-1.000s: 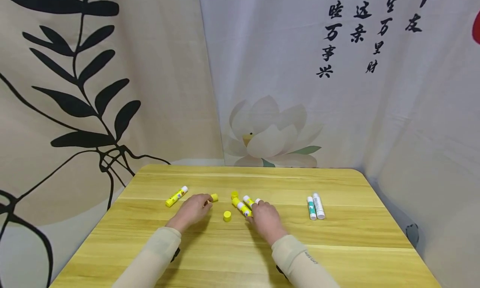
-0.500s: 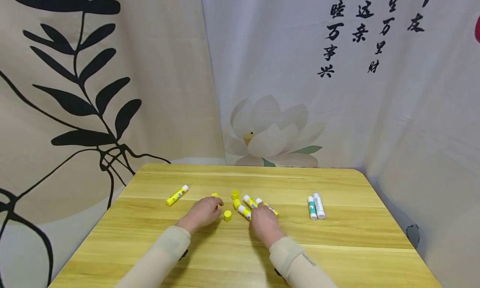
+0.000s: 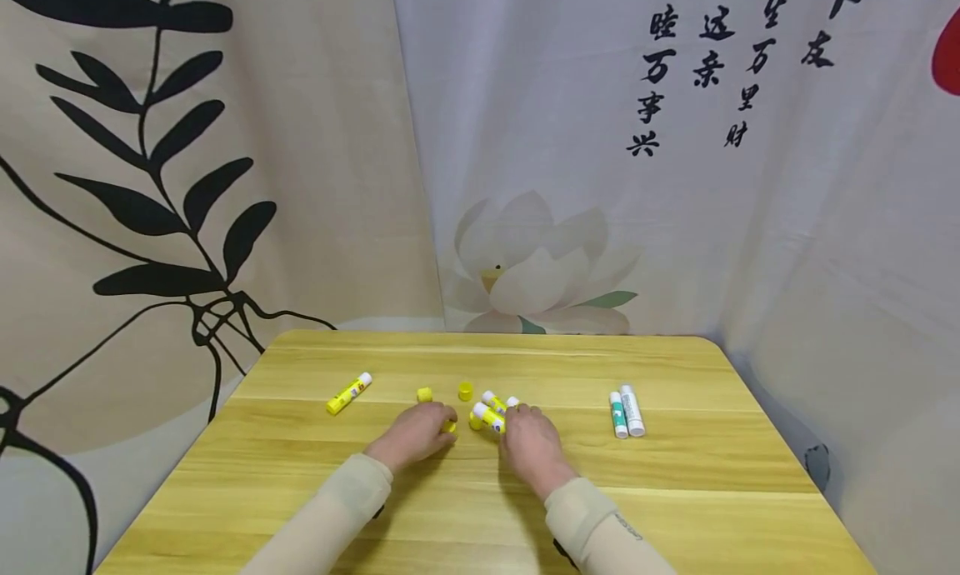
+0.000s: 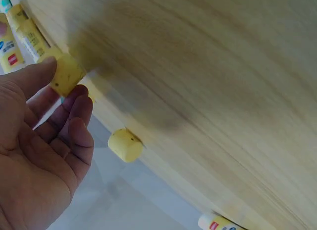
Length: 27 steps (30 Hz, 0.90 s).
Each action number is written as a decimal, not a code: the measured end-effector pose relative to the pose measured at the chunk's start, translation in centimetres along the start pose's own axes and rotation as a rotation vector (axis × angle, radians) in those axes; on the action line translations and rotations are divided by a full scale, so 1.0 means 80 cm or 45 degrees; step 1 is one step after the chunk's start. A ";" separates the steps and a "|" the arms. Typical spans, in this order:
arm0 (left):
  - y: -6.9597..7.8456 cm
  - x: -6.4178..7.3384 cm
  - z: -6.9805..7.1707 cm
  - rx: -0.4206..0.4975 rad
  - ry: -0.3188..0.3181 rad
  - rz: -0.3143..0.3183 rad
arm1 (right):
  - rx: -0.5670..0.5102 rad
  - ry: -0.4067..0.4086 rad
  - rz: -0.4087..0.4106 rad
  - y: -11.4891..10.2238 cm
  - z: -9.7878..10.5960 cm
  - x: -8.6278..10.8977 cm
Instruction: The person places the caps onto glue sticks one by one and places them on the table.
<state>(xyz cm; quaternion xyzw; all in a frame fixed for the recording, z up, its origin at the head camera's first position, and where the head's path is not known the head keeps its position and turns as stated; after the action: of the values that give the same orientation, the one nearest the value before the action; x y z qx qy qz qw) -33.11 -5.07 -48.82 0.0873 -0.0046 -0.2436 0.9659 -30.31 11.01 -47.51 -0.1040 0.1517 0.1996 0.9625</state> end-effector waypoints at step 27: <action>-0.005 0.004 0.054 0.764 0.148 -0.042 | -0.014 0.180 0.160 -0.012 0.020 -0.001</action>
<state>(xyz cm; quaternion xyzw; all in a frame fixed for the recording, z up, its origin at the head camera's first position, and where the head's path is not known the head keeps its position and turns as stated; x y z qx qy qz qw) -33.24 -6.33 -44.64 0.3825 -0.0195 -0.2415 0.8916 -29.58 10.55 -45.89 -0.1133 0.2242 0.2526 0.9344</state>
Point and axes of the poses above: each hand's wrist, its own x-axis away from the middle knuckle, its own z-axis out of the back of the hand, y = z × x, the point moved 7 cm from there along -x, towards the middle knuckle, and after that the axes turned 2 degrees about -x, right-handed, at the moved point
